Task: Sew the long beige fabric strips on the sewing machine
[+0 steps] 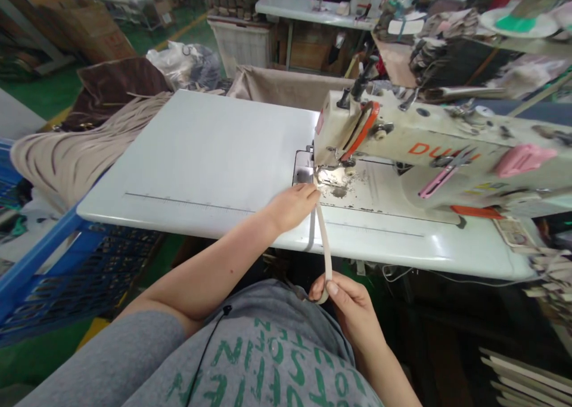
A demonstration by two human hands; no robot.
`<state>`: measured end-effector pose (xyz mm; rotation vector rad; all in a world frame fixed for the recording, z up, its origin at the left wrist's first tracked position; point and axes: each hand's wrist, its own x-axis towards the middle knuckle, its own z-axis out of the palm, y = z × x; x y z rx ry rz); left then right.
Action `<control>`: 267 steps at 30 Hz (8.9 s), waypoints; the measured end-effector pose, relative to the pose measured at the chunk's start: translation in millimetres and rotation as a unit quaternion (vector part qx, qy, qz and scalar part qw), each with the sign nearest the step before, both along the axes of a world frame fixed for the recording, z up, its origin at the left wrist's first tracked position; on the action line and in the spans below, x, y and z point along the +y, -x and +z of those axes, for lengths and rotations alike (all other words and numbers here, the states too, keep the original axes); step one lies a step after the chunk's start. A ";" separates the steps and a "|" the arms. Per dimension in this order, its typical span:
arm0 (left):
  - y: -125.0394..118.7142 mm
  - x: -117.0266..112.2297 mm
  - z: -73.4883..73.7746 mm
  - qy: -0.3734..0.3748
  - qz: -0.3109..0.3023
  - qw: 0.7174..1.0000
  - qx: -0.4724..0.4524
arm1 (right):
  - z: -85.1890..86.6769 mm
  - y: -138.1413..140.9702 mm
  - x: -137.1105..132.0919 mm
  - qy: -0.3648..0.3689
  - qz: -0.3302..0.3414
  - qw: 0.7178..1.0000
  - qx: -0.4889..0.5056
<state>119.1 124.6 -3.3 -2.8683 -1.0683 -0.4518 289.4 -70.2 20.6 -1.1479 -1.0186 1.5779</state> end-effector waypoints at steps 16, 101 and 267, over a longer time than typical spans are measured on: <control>-2.7 2.2 -7.6 0.022 0.004 0.999 -0.028 | -8.5 -1.2 4.3 -0.002 0.038 0.998 -0.056; -2.8 -0.2 -8.0 -0.001 0.003 0.999 -0.039 | -49.1 -1.2 11.4 -0.060 0.029 0.997 -0.038; -5.5 2.3 -7.6 0.029 0.015 0.994 -0.106 | -24.4 6.6 40.6 0.066 -0.041 0.996 -0.032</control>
